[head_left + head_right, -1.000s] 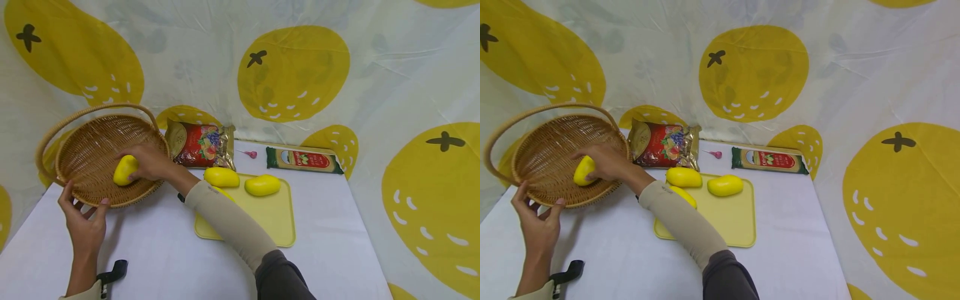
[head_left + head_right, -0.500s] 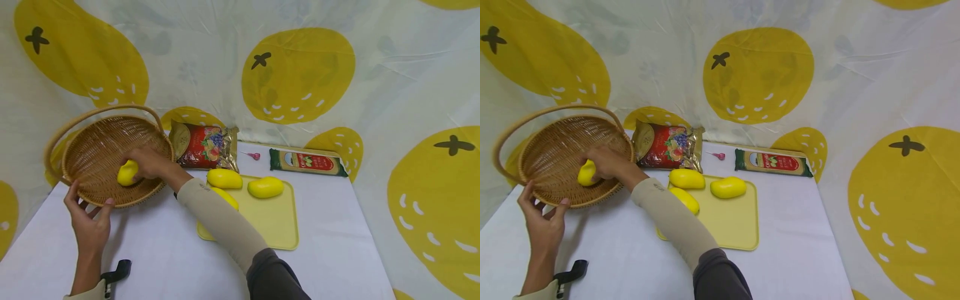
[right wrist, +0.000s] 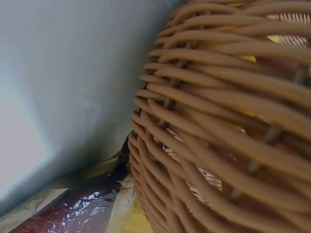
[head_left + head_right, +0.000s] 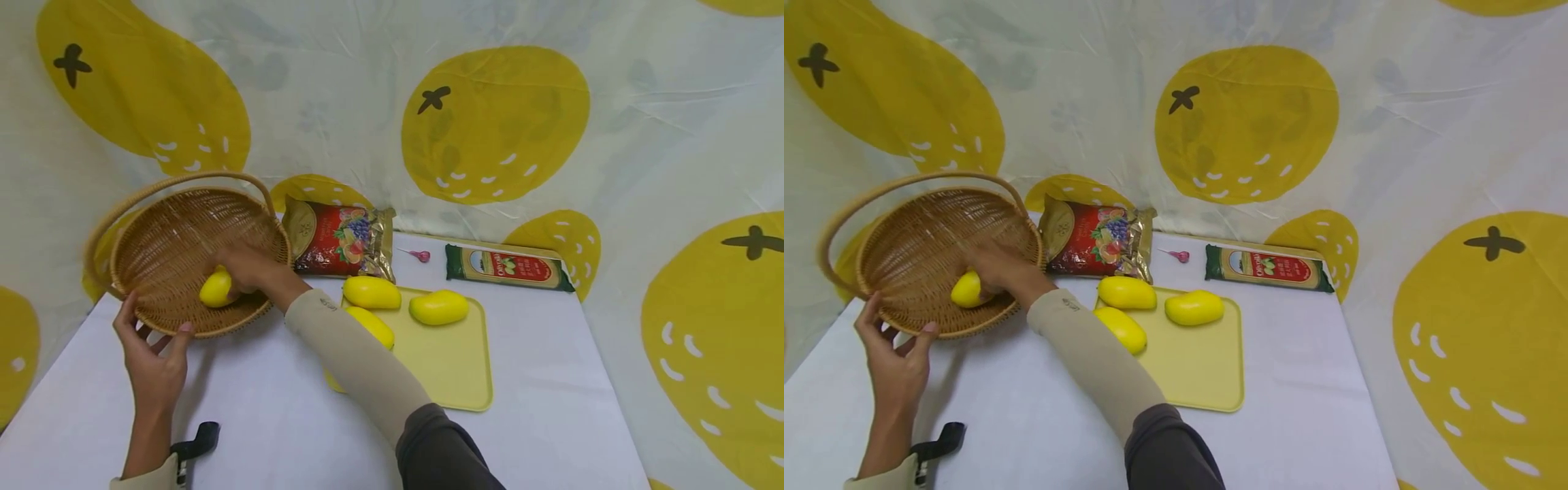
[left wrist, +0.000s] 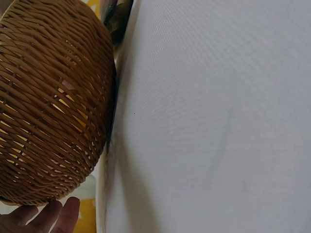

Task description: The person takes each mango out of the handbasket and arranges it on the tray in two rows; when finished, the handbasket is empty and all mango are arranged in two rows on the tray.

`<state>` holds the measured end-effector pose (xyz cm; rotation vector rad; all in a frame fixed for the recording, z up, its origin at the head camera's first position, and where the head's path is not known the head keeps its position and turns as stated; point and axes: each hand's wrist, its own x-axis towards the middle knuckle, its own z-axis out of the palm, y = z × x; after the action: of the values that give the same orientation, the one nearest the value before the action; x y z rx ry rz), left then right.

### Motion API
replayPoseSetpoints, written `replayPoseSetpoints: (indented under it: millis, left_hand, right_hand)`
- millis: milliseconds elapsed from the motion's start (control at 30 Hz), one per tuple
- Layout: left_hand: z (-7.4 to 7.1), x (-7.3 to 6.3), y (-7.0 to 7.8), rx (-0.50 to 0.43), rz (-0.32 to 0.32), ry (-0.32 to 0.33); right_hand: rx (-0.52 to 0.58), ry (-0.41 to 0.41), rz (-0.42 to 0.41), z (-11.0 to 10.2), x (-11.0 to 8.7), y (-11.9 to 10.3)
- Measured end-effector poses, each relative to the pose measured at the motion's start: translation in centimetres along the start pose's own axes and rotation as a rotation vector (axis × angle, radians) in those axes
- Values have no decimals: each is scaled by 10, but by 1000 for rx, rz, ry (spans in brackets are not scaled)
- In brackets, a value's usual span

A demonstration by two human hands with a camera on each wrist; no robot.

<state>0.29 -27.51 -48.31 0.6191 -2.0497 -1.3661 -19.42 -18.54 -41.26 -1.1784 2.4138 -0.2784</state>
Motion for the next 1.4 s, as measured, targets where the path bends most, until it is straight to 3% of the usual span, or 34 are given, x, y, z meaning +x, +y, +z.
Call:
replayPoseSetpoints:
  millis: [533, 833, 1400]
  left_hand:
    - [-1, 0, 2, 9, 5, 9]
    - [-1, 0, 2, 21, -4, -3]
    - [-1, 0, 3, 42, 4, -1]
  right_hand:
    - [42, -7, -53, -9, -15, -3]
    - [45, 175, -147, -9, -42, 3]
    - [168, 426, -111, -18, -92, 0]
